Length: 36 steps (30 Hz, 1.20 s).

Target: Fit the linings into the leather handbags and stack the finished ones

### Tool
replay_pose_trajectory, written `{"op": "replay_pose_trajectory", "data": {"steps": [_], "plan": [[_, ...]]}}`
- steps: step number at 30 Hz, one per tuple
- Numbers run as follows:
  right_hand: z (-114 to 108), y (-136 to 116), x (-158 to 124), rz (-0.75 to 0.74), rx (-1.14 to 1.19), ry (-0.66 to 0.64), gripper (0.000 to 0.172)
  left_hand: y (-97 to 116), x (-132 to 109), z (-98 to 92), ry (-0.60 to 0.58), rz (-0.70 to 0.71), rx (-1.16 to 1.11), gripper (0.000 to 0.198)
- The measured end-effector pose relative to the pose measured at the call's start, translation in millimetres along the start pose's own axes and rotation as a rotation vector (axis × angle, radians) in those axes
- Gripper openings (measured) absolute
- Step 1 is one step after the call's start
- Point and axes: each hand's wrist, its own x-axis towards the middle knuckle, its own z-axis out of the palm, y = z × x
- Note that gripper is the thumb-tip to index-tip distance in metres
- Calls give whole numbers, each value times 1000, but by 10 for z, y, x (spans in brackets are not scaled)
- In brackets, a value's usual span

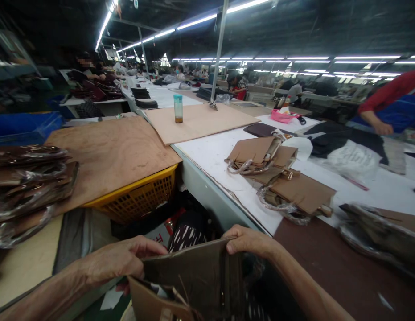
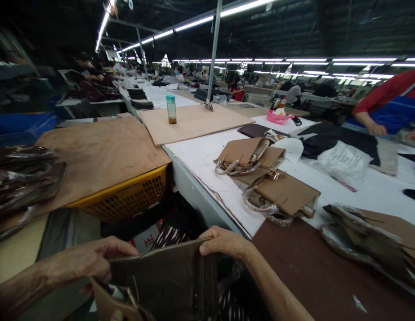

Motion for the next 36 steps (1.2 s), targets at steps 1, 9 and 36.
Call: {"op": "replay_pose_trajectory", "data": {"steps": [1,9,36], "plan": [[-9,11,-3,2,18,-11,41,9,-3,-2,-6,1,9,48],[-75,105,70,6,101,-61,44,-42,-32,1,56,-48,-1,46],[50,30,-5,-2,-65,77,40,6,-58,79,8,-31,-94,51]]}}
